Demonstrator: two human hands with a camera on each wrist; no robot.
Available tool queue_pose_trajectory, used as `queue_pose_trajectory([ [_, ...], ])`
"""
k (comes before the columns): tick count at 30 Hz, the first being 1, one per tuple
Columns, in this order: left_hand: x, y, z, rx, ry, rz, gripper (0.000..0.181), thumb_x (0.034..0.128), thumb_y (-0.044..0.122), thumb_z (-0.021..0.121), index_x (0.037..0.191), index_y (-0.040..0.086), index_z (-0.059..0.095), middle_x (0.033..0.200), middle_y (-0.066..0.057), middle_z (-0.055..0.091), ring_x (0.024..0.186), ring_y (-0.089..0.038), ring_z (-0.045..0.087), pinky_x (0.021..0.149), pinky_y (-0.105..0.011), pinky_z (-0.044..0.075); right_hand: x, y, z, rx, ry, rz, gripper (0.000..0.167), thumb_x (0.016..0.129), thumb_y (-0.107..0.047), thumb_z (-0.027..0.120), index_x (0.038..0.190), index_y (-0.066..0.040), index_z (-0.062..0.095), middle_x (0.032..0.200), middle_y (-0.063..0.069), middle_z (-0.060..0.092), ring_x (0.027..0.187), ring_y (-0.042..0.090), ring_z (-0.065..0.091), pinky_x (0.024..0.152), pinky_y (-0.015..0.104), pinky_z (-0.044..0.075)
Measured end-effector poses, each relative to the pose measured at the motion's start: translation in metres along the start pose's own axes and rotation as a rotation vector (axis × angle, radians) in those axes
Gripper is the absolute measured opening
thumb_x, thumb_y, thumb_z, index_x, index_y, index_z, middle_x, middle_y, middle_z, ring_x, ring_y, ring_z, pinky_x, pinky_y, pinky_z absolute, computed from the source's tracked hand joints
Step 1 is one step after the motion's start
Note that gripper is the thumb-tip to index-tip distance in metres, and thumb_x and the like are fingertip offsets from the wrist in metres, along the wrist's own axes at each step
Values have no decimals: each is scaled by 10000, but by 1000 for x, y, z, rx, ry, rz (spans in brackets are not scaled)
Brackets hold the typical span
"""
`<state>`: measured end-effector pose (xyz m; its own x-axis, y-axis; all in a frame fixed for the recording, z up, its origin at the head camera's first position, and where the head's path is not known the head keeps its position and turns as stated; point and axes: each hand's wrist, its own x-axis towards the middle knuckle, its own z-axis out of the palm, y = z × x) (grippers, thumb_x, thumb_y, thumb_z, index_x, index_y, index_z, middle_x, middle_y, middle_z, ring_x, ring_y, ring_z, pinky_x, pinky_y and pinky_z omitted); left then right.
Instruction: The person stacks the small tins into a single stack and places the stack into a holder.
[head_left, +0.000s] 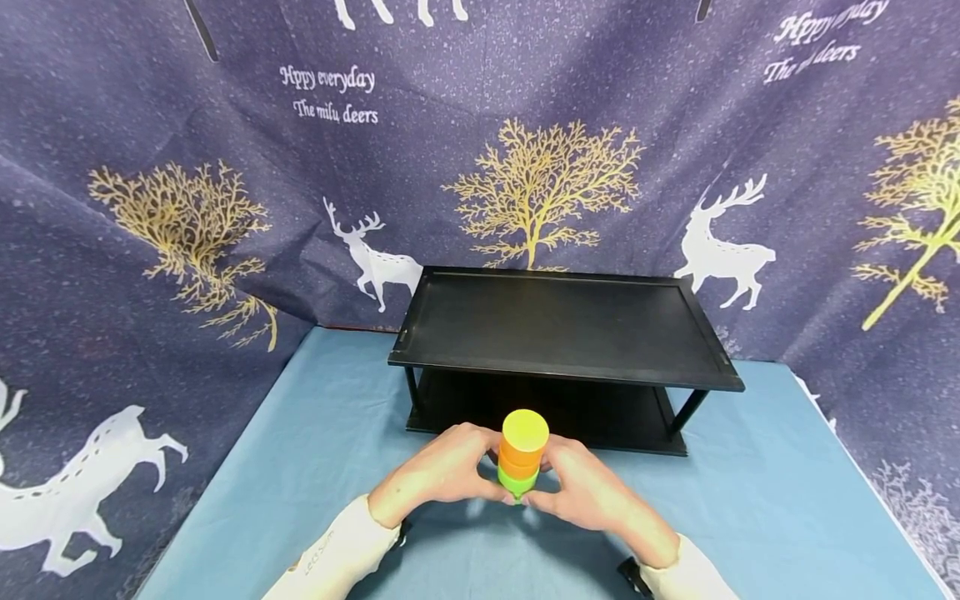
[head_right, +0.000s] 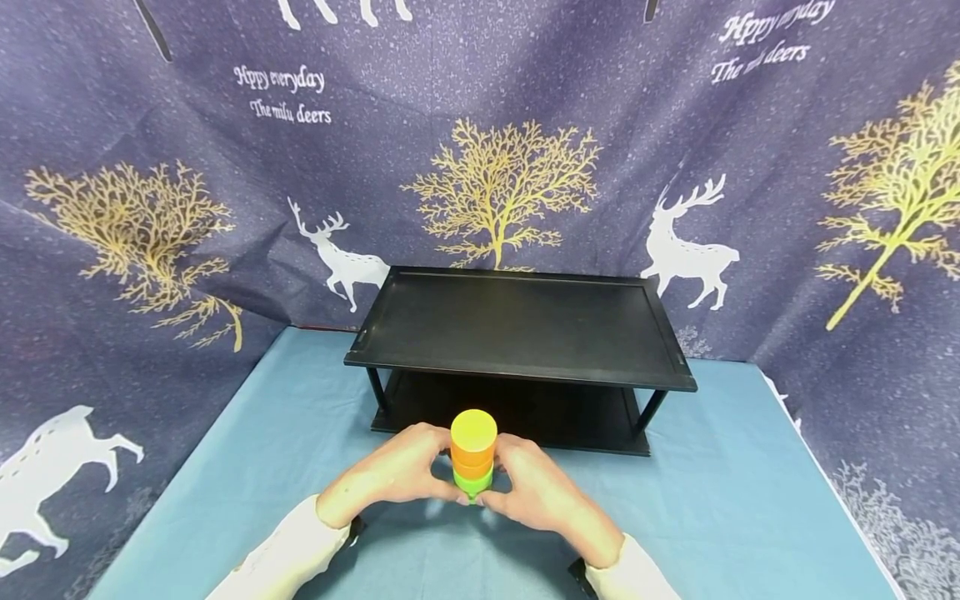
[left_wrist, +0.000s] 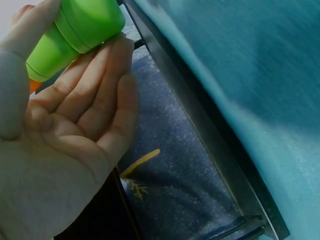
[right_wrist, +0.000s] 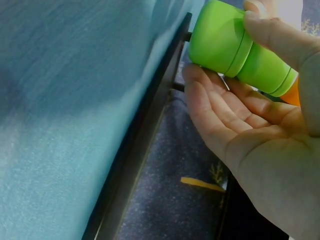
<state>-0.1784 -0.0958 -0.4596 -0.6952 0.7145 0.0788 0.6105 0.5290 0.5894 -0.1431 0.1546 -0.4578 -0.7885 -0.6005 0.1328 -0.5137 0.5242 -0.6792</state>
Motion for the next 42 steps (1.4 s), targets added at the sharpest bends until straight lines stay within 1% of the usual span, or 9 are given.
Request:
queue_pose_trajectory([
  [7,-3,7,-4,-2,10,4,482,776,488,949,1178,309,751,1044,248,719,978,-5,686,884,-238,565,-2,-5,-4,6,-10,12,464,852,-210,917,1237,-332,688,1170,-199,684,1054,54,652,932,410,609],
  [12,-4,10,-6,-6,20,11,476,776,484,950,1170,302,755,1031,253,718,971,-16,692,873,-231,564,-2,-8,-7,-5,3,-12,484,844,-196,923,1240,-335,682,1166,-195,685,1048,55,654,924,404,611],
  [15,-4,12,-8,-10,20,14,472,776,485,950,1166,300,758,1025,252,720,967,-30,699,867,-228,565,-2,-10,-8,-12,4,-24,488,845,-195,923,1239,-342,675,1161,-198,684,1044,52,653,918,394,610],
  [21,-4,16,-12,-13,22,25,474,778,487,946,1170,302,755,1034,249,723,971,-41,705,863,-219,563,-3,-14,-13,-9,-1,-23,493,844,-207,926,1244,-348,675,1167,-204,687,1042,52,652,913,389,610],
  [29,-5,22,-18,-14,17,21,469,776,504,943,1159,309,755,1027,249,722,961,-56,706,855,-228,567,-5,-21,-19,-7,-4,-17,475,844,-247,931,1236,-350,683,1162,-215,693,1029,47,651,906,386,608],
  [35,-5,27,-25,-26,12,25,477,773,498,946,1165,305,755,1028,245,725,955,-17,697,875,-257,588,-5,-27,-26,-17,4,-8,479,828,-253,942,1229,-336,693,1148,-219,697,1013,41,650,897,357,604],
  [39,-5,32,-30,-27,9,15,476,772,495,947,1165,306,756,1023,247,726,953,-3,694,885,-277,596,-4,-31,-30,-24,5,2,473,826,-266,943,1221,-350,696,1140,-232,697,1000,34,647,886,315,593],
  [42,-6,35,-33,-31,9,6,473,771,488,949,1164,306,758,1018,247,726,938,16,682,884,-290,601,-4,-33,-33,-26,2,1,471,827,-272,943,1219,-354,696,1136,-233,699,992,29,653,878,307,592],
])
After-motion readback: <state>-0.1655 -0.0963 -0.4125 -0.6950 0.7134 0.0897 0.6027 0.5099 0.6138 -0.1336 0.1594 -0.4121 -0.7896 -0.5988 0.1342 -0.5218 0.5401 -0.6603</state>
